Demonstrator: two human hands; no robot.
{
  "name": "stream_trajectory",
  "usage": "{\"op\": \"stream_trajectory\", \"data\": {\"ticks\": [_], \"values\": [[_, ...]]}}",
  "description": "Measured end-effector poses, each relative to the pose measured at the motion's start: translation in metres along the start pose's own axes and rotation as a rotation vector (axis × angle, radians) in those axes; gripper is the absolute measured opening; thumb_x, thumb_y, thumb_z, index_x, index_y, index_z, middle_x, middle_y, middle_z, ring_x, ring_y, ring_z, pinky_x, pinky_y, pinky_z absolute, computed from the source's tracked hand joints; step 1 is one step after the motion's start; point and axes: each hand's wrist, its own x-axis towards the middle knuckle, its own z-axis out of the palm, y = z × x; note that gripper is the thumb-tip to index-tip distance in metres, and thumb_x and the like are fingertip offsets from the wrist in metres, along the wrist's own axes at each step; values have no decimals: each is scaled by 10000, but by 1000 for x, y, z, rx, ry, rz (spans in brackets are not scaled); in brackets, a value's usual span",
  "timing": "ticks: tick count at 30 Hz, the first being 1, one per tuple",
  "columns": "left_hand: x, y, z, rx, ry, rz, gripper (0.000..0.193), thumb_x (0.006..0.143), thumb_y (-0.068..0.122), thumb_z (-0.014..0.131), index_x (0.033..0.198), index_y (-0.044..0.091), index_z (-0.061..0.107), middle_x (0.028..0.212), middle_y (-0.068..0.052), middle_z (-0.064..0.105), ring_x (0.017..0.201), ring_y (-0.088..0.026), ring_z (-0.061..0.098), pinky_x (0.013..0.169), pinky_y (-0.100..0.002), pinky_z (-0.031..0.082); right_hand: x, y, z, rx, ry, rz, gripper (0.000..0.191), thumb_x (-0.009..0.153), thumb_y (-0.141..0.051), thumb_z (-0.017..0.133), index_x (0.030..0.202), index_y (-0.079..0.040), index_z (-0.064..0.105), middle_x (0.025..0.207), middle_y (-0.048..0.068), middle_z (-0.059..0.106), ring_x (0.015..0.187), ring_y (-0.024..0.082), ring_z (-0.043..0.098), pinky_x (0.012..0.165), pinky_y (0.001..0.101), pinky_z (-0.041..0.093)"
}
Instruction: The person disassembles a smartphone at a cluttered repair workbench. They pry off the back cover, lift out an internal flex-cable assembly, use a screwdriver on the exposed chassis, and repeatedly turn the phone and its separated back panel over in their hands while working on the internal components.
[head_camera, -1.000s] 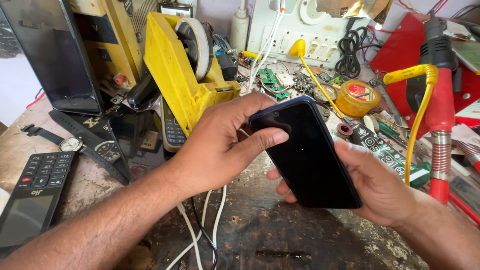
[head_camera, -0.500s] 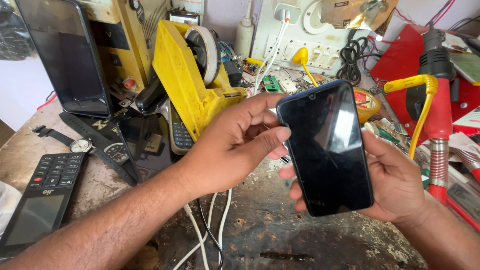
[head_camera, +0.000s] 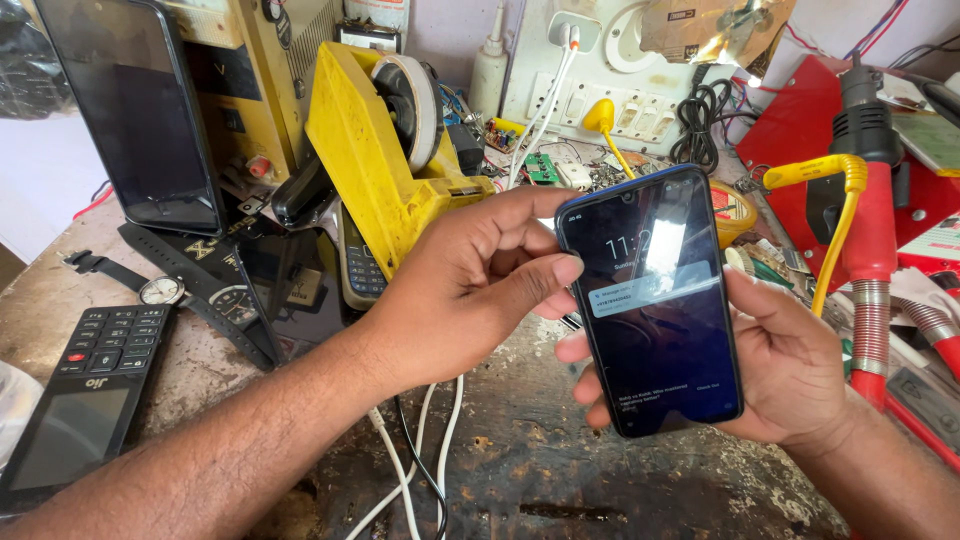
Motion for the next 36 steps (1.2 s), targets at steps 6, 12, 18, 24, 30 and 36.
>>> {"op": "stream_trajectory", "data": {"ticks": [6, 12, 18, 24, 30, 36], "values": [[-8, 3, 9, 206, 12, 29, 827, 826, 90, 820, 1506, 45, 352, 953, -59, 728, 848, -103, 740, 753, -271, 645, -1, 4, -3, -10, 50, -11, 771, 1088, -524, 279, 1565, 80, 329, 1418, 394, 511, 1230, 541, 604, 1046, 689, 470], [-8, 1, 12, 238, 31, 72, 802, 882, 70, 784, 1556, 35, 351, 968, -66, 736, 844, -98, 746, 749, -256, 629, -2, 5, -3, -19, 75, 3, 806, 1074, -554, 271, 1536, 102, 350, 1395, 373, 539, 1198, 499, 623, 1029, 652, 485], [-7, 1, 11, 219, 9, 25, 808, 889, 96, 777, 1564, 56, 333, 926, -40, 740, 834, -78, 742, 725, -243, 612, 0, 3, 1, -9, 59, -2, 752, 1087, -511, 275, 1565, 69, 322, 1397, 397, 531, 1181, 513, 628, 1003, 654, 495], [-9, 2, 11, 241, 18, 44, 709, 916, 123, 762, 1531, 70, 413, 920, -34, 726, 801, -67, 700, 722, -251, 594, -2, 1, 6, -24, 61, -9, 741, 1078, -505, 274, 1562, 54, 319, 1399, 402, 527, 1183, 517, 628, 1003, 663, 492], [2, 2, 22, 23, 68, 112, 394, 1070, 132, 608, 1450, 40, 568, 1042, 7, 691, 918, -40, 639, 799, -251, 583, -10, -6, 4, -56, 62, 5, 769, 1056, -530, 288, 1557, 52, 343, 1400, 380, 541, 1188, 492, 636, 1021, 638, 491], [33, 3, 36, -26, 131, -10, 358, 1000, 140, 624, 1349, 61, 640, 928, 16, 738, 807, -35, 657, 690, -243, 579, -17, -17, 3, -25, 40, -71, 756, 1101, -529, 315, 1599, 39, 351, 1454, 384, 525, 1192, 505, 622, 1015, 675, 481]]}}
